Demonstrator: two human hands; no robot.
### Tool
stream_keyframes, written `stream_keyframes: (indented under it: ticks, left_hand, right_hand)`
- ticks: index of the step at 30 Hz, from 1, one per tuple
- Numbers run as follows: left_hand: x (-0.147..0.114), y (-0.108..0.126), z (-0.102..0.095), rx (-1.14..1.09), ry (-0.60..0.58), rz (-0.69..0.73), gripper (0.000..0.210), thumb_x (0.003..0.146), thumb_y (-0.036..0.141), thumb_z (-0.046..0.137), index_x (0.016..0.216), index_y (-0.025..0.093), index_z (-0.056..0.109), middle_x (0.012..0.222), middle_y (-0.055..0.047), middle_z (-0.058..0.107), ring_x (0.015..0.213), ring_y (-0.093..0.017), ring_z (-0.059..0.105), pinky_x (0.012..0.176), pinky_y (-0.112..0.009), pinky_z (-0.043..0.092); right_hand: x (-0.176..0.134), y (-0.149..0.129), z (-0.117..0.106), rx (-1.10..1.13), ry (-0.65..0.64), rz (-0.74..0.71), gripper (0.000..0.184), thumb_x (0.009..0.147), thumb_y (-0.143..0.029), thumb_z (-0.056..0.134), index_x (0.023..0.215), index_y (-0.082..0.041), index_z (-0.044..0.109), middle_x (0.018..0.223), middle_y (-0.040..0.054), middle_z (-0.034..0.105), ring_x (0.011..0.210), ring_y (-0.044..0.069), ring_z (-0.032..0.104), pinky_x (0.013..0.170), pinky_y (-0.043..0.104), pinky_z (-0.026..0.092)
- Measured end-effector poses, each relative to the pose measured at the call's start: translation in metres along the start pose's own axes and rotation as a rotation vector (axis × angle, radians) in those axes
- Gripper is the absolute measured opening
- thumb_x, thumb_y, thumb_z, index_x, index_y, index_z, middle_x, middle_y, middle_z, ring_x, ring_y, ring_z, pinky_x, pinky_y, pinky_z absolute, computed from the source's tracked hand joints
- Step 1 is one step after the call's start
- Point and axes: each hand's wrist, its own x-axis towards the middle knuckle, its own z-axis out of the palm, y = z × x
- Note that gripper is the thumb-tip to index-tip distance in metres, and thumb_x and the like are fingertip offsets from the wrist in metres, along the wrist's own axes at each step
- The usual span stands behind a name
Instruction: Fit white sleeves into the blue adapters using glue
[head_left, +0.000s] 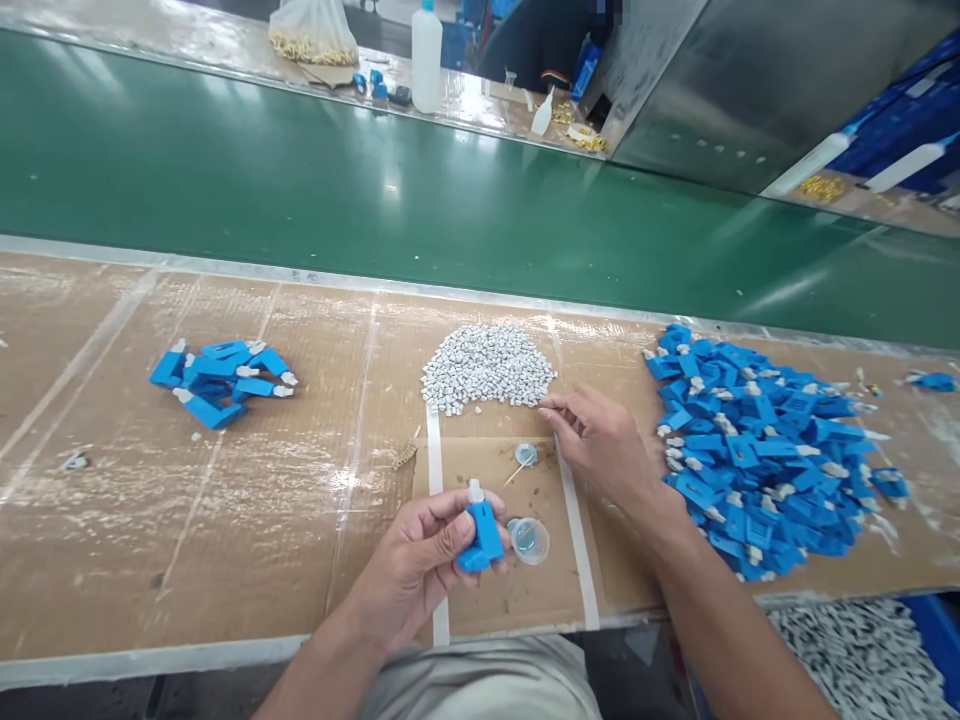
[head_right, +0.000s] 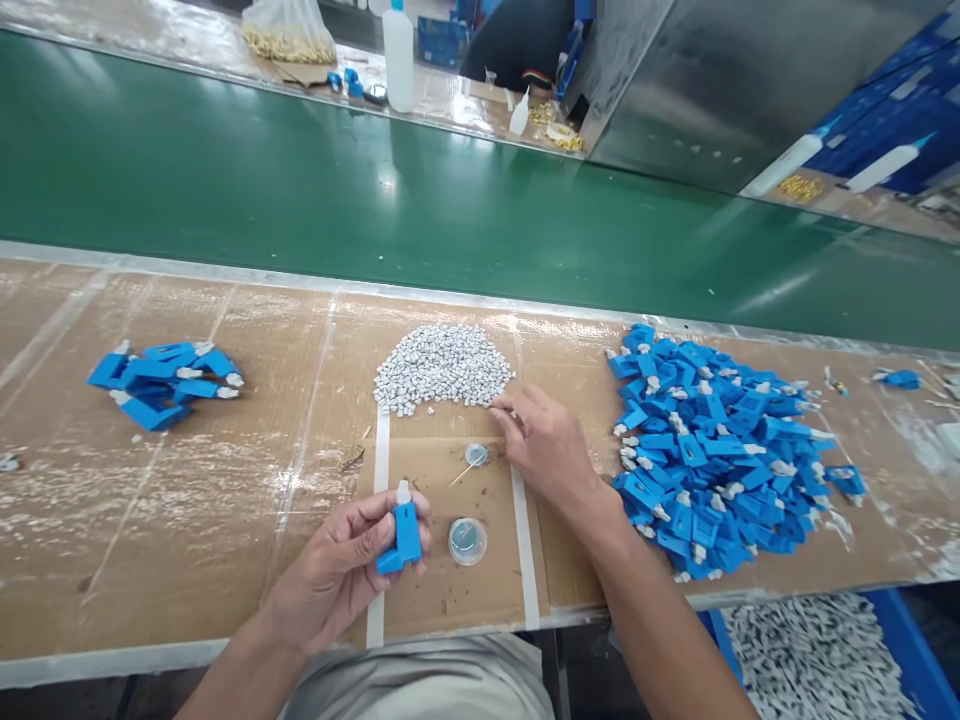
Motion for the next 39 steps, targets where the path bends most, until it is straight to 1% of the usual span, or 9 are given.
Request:
stream_keyframes:
  ticks: [6,11,13,17,22,27,30,33,39]
  left_hand:
    - [-0.001,-0.003,0.000,-0.025,0.039,0.008,0.031,0.086,0.036,0.079,0.107,0.012,0.078,0.088,-0.011,0.071,0.071,-0.013,0.068,0.054,-0.014,0.045]
    - [0.000,-0.002,0.001,-0.018,0.033,0.003,0.030,0.086,0.036,0.079,0.104,0.011,0.077,0.086,-0.010,0.070,0.068,-0.012,0.065,0.056,-0.016,0.046]
    - [0.000,-0.001,0.001,-0.015,0.025,-0.005,0.029,0.087,0.036,0.078,0.104,0.012,0.077,0.087,-0.010,0.070,0.070,-0.012,0.066,0.056,-0.015,0.047]
    - [0.001,0.000,0.001,-0.024,0.000,-0.006,0.028,0.086,0.036,0.078,0.104,0.013,0.077,0.086,-0.010,0.070,0.071,-0.013,0.068,0.054,-0.014,0.046]
    - [0.001,0.001,0.003,-0.022,-0.025,-0.015,0.029,0.086,0.036,0.079,0.105,0.013,0.078,0.088,-0.011,0.072,0.072,-0.014,0.071,0.055,-0.014,0.048]
    - [0.000,-0.001,0.009,-0.051,-0.058,-0.041,0.028,0.088,0.035,0.077,0.105,0.012,0.078,0.087,-0.011,0.072,0.072,-0.015,0.073,0.054,-0.012,0.048]
    - [0.002,-0.001,0.013,-0.044,-0.082,-0.042,0.029,0.087,0.035,0.078,0.105,0.012,0.078,0.087,-0.011,0.073,0.072,-0.015,0.074,0.053,-0.011,0.048]
    - [0.003,0.000,0.017,-0.010,-0.078,-0.018,0.031,0.086,0.037,0.079,0.107,0.013,0.078,0.087,-0.011,0.073,0.073,-0.016,0.074,0.053,-0.012,0.047]
    - [0.004,0.000,0.021,0.171,-0.056,0.146,0.027,0.090,0.035,0.075,0.111,0.017,0.079,0.082,-0.006,0.069,0.070,-0.011,0.064,0.061,-0.018,0.051]
  right_hand:
    - [0.006,0.008,0.020,-0.112,-0.071,-0.019,0.019,0.103,-0.024,0.052,0.096,-0.020,0.069,0.091,0.0086,0.067,0.084,0.024,0.064,0.071,0.034,0.046]
    - [0.016,0.003,0.012,-0.093,-0.119,0.010,0.013,0.095,-0.022,0.055,0.085,-0.020,0.064,0.086,0.0081,0.065,0.077,0.023,0.062,0.068,0.035,0.047]
    - [0.017,-0.002,0.003,0.051,-0.076,0.099,0.011,0.093,-0.023,0.059,0.084,-0.020,0.064,0.081,0.0055,0.066,0.071,0.020,0.062,0.065,0.034,0.049]
    - [0.002,-0.018,-0.018,0.582,0.020,0.382,0.011,0.091,-0.030,0.070,0.090,-0.019,0.068,0.072,0.0001,0.067,0.057,0.015,0.064,0.054,0.029,0.053]
    - [-0.027,-0.037,-0.033,1.020,0.030,0.462,0.012,0.088,-0.031,0.077,0.091,-0.019,0.076,0.070,0.0015,0.067,0.055,0.013,0.062,0.045,0.023,0.053]
    - [-0.050,-0.057,-0.030,1.272,0.096,0.517,0.014,0.094,-0.034,0.071,0.090,-0.021,0.075,0.072,0.0016,0.064,0.054,0.012,0.061,0.038,0.018,0.050]
    - [-0.058,-0.070,-0.025,1.333,0.065,0.456,0.012,0.097,-0.029,0.068,0.091,-0.022,0.076,0.077,0.0024,0.066,0.059,0.012,0.065,0.044,0.019,0.055]
    - [-0.062,-0.079,-0.021,1.334,0.049,0.422,0.004,0.091,-0.024,0.076,0.090,-0.022,0.079,0.076,0.0029,0.070,0.058,0.012,0.067,0.044,0.018,0.055]
    - [-0.063,-0.092,-0.023,1.198,0.001,0.542,0.005,0.086,-0.024,0.082,0.088,-0.020,0.082,0.071,0.0050,0.076,0.058,0.016,0.071,0.052,0.023,0.060]
